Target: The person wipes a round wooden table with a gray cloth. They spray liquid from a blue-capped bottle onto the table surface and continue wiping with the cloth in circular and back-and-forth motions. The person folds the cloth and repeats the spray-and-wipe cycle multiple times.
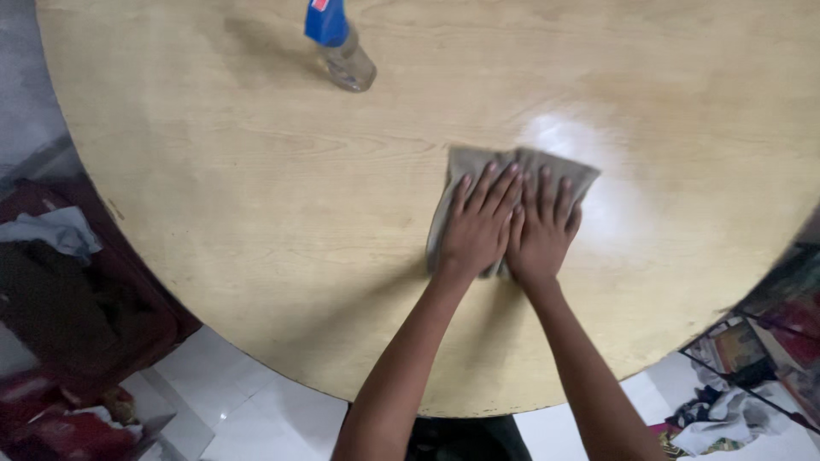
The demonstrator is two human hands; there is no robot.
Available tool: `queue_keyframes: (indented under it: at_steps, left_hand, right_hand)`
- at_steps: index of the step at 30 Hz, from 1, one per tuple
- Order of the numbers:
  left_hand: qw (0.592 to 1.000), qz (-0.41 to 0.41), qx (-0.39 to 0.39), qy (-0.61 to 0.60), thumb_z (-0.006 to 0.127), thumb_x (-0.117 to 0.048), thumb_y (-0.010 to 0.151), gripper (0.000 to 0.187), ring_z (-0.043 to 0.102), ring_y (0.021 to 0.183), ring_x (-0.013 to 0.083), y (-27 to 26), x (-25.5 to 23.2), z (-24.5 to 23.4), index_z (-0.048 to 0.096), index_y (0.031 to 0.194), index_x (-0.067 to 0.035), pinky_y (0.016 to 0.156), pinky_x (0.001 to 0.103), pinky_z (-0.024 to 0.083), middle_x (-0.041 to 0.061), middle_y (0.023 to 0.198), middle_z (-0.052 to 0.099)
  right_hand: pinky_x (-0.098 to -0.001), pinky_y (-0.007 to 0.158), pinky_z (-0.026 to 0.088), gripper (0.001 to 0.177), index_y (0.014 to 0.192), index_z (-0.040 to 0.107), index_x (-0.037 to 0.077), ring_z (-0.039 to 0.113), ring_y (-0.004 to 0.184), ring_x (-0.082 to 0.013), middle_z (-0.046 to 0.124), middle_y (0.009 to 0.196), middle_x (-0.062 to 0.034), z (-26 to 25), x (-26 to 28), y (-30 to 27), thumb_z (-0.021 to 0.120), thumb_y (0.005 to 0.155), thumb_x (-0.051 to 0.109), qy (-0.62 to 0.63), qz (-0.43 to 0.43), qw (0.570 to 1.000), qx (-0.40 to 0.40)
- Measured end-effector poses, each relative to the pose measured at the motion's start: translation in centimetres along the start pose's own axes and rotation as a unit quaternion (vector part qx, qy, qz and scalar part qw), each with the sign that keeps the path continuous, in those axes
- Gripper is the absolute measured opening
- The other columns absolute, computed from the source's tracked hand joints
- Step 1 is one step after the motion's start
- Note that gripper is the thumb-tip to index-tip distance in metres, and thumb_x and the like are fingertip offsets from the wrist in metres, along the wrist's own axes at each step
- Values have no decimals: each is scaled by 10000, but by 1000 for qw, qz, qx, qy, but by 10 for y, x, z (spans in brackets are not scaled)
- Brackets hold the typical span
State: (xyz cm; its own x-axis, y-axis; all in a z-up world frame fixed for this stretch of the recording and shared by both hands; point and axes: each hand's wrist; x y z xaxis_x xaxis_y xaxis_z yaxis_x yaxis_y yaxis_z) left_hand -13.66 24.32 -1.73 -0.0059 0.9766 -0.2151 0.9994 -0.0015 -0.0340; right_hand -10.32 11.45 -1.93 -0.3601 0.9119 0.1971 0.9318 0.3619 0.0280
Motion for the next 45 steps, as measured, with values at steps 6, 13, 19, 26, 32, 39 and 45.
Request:
queue_keyframes:
  at_steps: [6, 13, 19, 26, 32, 39, 45]
  left_hand:
    - [996, -82, -24, -40, 283, -405, 1072, 607, 137, 1588, 178, 11, 83, -11, 192, 1652, -254, 1287, 455, 66, -55, 1727, 162]
    - [978, -197, -49, -40, 336, -378, 1080, 593, 139, 1604, 258, -86, 101, -15, 272, 1650, -226, 1293, 507, 68, -5, 1732, 184]
    - [981, -184, -17, -62, 347, -402, 1040, 630, 112, 1581, 301, -106, 33, -1, 271, 1627, -185, 1259, 552, 45, 17, 1717, 156]
    - [992, -95, -63, -60, 333, -397, 1105, 614, 121, 1622, 203, -77, 27, 7, 222, 1679, -211, 1311, 506, 53, -45, 1750, 161]
    - [990, -122, -35, -60, 324, -384, 1088, 611, 150, 1600, 189, -73, 130, -12, 242, 1668, -211, 1298, 460, 88, -37, 1730, 184]
    - [942, -321, -77, -63, 318, -394, 1095, 573, 160, 1601, 231, -167, 178, -29, 293, 1652, -263, 1296, 484, 84, -26, 1725, 213]
    - [925, -373, -31, -64, 253, -409, 1095, 603, 63, 1614, 287, -211, 117, -2, 218, 1668, -225, 1292, 519, 9, 2, 1747, 116]
  right_hand:
    - [-605, 1240, 1, 601, 1662, 318, 212, 66, 1584, -375, 162, 1736, -66, 15, 76, 52, 301, 1090, 396, -5, -43, 999, 20]
    - [-555, 1277, 87, 554, 1635, 386, 257, 169, 1598, -321, 252, 1726, -25, 26, 133, -9, 371, 1093, 368, 25, -125, 991, 30]
    - [-538, 1271, 127, 551, 1621, 410, 241, 227, 1588, -316, 318, 1707, -17, 22, 73, -58, 378, 1080, 345, 30, -123, 991, 38]
    - [-600, 1254, 47, 567, 1643, 387, 206, 133, 1610, -343, 246, 1736, -47, 16, 48, -35, 322, 1101, 358, -4, -81, 996, 37]
    - [-608, 1247, -38, 590, 1686, 288, 223, 49, 1607, -358, 136, 1754, -47, 29, 147, 9, 290, 1120, 390, -13, -105, 992, 67]
    - [-586, 1264, 6, 570, 1665, 306, 284, 83, 1600, -324, 173, 1739, -16, 46, 244, -21, 311, 1112, 418, -11, -238, 965, 110]
    - [-537, 1296, 94, 541, 1649, 338, 294, 206, 1611, -291, 268, 1730, -3, 50, 198, -81, 310, 1120, 405, 23, -289, 951, 109]
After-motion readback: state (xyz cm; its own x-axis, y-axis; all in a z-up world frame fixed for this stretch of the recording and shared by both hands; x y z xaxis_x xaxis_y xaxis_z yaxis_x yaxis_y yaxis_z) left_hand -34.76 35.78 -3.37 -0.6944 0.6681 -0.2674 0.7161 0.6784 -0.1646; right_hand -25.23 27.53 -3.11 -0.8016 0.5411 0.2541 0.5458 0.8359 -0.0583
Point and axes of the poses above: each hand's wrist, its own y-axis towards the middle knuckle, its own z-axis out of the palm, x = y × z
